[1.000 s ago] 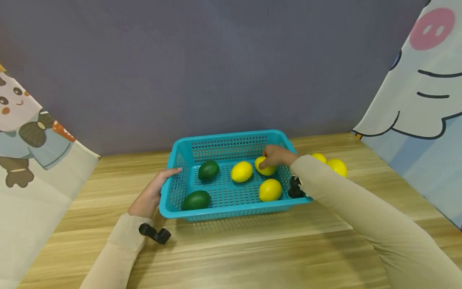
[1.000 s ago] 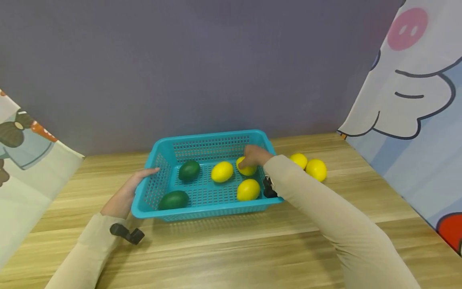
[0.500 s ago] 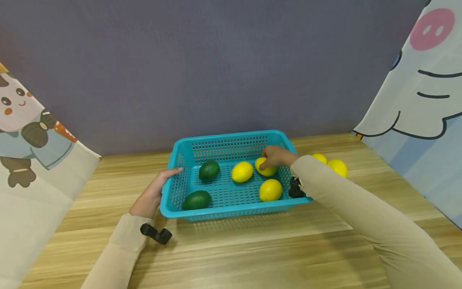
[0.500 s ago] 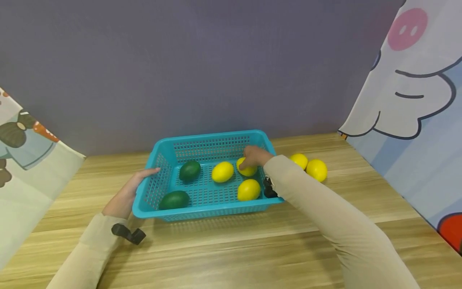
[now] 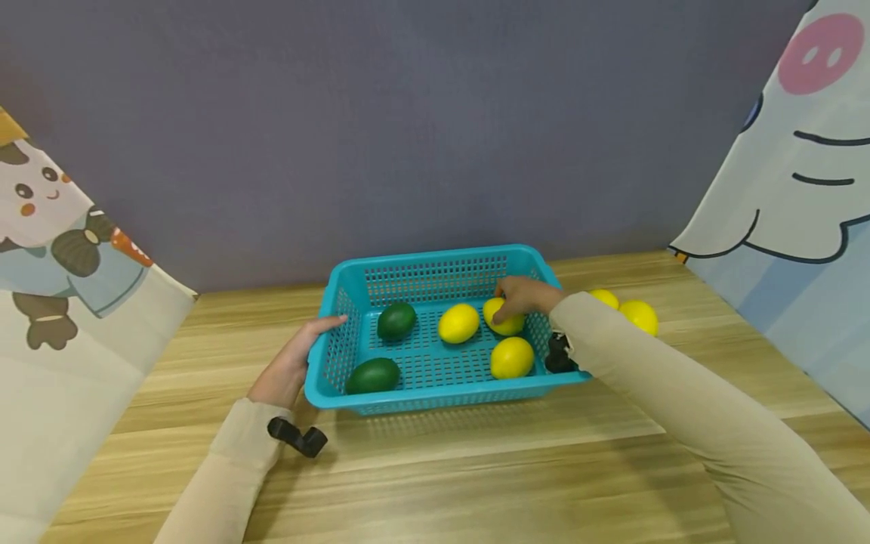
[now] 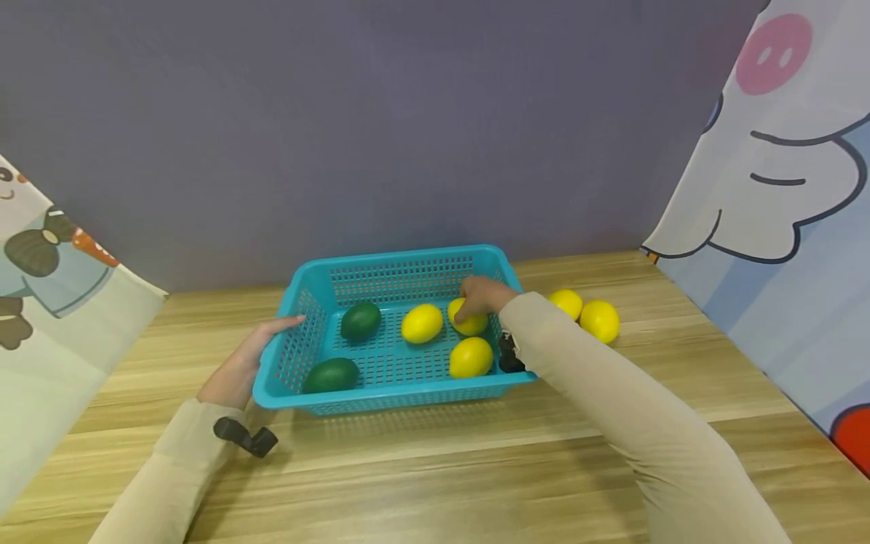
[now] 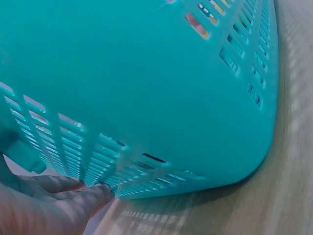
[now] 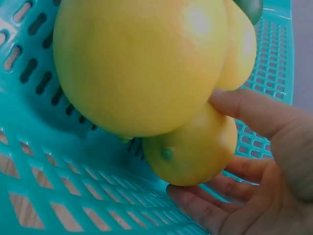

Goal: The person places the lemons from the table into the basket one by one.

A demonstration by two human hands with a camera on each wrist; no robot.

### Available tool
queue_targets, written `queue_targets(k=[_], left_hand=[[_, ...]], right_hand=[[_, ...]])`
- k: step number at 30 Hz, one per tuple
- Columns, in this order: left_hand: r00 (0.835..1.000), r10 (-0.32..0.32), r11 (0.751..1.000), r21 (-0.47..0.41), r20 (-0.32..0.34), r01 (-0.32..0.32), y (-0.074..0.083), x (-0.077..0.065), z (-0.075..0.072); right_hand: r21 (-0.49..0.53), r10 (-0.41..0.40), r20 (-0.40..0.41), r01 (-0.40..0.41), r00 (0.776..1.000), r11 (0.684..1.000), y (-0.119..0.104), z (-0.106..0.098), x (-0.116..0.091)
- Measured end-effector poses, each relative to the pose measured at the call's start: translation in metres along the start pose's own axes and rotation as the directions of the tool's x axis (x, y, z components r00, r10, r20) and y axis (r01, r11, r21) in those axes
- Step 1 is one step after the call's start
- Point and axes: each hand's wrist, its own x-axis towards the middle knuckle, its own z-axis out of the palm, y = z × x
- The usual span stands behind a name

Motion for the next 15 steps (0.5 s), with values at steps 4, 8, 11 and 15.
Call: queue_targets(k=[4,8,11,15], left_hand=[[1.0,-0.002,1.0,-0.02,-0.007,0.002,0.0,0.0,0.001],[1.0,-0.006,1.0,-0.029,0.001,0.006,0.0,-0.001,0.001],[1.0,-0.009,0.999,-0.032,0.005,0.009,0.0,-0.001,0.001],[1.0,-0.02,0.999,-0.039,0.004,0.02,0.0,-0.001,0.001]], right_hand=[[-0.002,-0.032,-0.005,0.032,0.999,0.999,0.009,0.002,0.007],[0.007,-0.033,0.001,0.033,0.999,0.999,0.008,0.0,0.005],[0.011,-0.006,0.015,0.006,1.0,1.0,-0.001,-0.003,-0.003],[0.012,-0.02,0.008,0.02,1.0,1.0,-0.002,-0.006,-0.004]])
